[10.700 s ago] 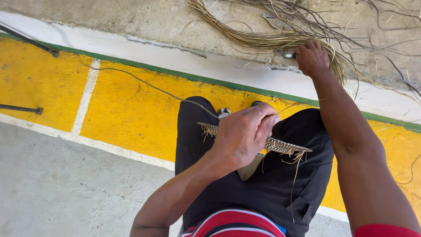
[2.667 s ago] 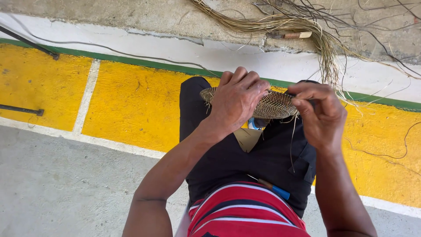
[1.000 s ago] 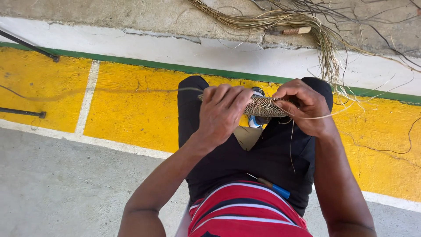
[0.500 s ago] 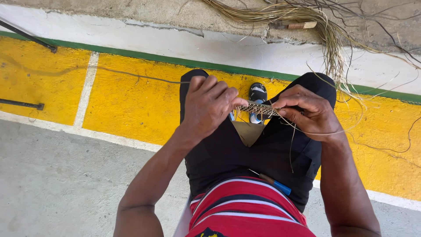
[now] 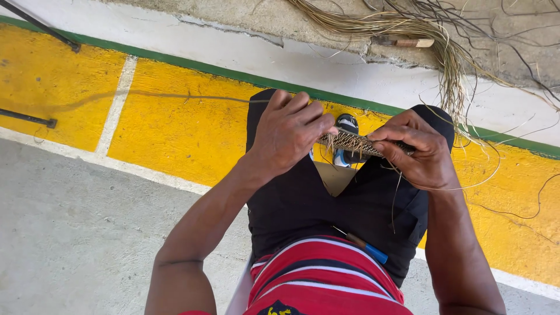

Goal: The recorder is weaving a small basket or mat using natural fibers.

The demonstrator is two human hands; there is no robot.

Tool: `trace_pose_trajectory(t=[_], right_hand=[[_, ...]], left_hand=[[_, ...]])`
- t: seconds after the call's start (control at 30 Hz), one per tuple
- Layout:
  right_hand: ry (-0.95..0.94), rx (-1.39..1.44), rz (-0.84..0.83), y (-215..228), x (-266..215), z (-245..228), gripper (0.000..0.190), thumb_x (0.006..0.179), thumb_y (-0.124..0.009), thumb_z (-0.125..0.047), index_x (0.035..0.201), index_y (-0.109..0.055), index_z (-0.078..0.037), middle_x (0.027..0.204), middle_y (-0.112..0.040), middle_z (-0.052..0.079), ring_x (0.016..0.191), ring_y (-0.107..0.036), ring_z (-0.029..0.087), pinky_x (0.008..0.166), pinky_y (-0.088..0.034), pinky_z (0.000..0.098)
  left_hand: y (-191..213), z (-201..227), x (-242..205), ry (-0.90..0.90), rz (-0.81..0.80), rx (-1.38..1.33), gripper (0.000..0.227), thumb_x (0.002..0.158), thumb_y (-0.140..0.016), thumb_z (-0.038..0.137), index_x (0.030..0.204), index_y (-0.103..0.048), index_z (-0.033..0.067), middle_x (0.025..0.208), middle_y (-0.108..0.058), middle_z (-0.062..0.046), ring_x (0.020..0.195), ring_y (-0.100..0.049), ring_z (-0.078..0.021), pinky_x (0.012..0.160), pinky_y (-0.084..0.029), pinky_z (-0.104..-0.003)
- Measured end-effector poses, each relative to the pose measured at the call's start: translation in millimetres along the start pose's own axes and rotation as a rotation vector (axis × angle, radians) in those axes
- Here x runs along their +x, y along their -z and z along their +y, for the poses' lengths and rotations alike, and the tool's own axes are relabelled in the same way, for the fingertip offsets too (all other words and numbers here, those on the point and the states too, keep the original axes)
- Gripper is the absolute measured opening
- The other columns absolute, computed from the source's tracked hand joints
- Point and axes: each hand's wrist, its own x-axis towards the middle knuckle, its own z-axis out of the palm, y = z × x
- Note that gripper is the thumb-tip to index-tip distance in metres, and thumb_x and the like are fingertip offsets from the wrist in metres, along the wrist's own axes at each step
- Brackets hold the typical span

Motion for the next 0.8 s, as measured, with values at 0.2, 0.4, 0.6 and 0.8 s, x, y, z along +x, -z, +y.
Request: trace_pose_trajectory(t=[0.2, 0.4, 0.6, 0.8], right_hand=[[0.013, 0.077, -0.016, 2, -1, 1, 0.024, 0.091, -0.076, 0.001, 0.113, -0.077, -0.009, 0.104, -0.064, 0.001, 0.089, -0.061, 0.008, 0.072, -0.051, 0.0223], [0.033, 0.026, -0.006, 2, 3, 4, 0.026, 0.092, -0.075, 0.001, 0.116, -0.076, -0.011, 0.104, -0.063, 0.000, 0.091, -0.059, 0.008, 0.074, -0.050, 0.0227], [0.018, 0.053, -0.016, 2, 4, 4, 0.028, 0.093, -0.075, 0.000, 0.117, -0.077, -0.013, 0.102, -0.059, -0.002, 0.089, -0.057, 0.007, 0.072, -0.049, 0.0213], [0.052, -0.038, 0.044, 3, 11, -6, 0.030, 0.092, -0.077, -0.002, 0.121, -0.073, -0.009, 0.102, -0.062, 0.000, 0.092, -0.059, 0.010, 0.080, -0.050, 0.0237]], left_hand=[[-3, -10, 18, -0.046, 0.018, -0.041, 0.021, 0.096, -0.071, 0.039, 0.095, -0.074, 0.0186, 0.089, -0.065, 0.009, 0.093, -0.054, -0.0130, 0.090, -0.038, -0.032], [-7, -16, 16, -0.053, -0.043, -0.068, 0.022, 0.095, -0.072, 0.041, 0.092, -0.074, 0.0190, 0.083, -0.063, 0.008, 0.089, -0.052, -0.0127, 0.088, -0.039, -0.033], [-2, -12, 41, -0.133, -0.014, 0.076, 0.019, 0.094, -0.074, 0.038, 0.093, -0.074, 0.0199, 0.085, -0.063, 0.009, 0.092, -0.053, -0.0129, 0.091, -0.039, -0.033], [-24, 25, 22, -0.052, -0.014, -0.033, 0.023, 0.093, -0.073, 0.037, 0.107, -0.074, 0.0180, 0.098, -0.066, 0.005, 0.099, -0.054, -0.0164, 0.089, -0.037, -0.037]])
